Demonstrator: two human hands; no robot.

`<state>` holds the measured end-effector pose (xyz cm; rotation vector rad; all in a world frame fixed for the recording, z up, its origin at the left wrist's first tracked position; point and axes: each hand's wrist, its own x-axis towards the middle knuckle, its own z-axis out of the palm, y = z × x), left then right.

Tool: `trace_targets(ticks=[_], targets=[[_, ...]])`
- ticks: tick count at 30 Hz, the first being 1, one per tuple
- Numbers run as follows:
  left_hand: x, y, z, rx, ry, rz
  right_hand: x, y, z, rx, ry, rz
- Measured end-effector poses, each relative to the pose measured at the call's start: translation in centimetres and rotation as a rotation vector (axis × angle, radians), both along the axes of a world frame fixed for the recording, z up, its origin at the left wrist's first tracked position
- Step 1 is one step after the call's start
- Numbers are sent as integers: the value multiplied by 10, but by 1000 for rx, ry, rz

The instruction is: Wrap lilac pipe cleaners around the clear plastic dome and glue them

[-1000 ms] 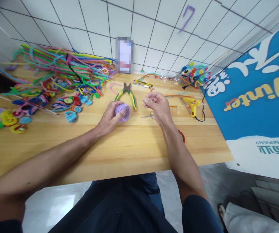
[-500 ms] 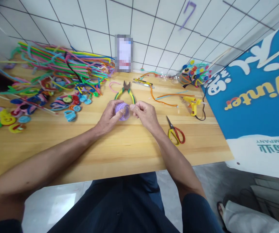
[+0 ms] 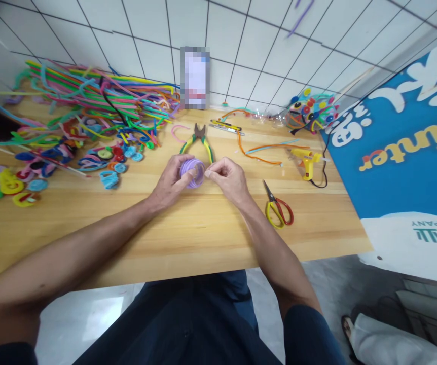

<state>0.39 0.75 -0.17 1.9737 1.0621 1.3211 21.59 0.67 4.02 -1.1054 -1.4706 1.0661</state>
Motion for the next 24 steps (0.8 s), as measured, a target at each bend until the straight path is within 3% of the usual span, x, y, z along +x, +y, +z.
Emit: trace_targets(ticks=[14, 24], targets=[[-3, 0, -2, -58, 20, 13, 8, 4, 0, -85, 94, -155], [-5, 0, -3, -64, 46, 18, 17, 10, -5, -115, 138, -159]])
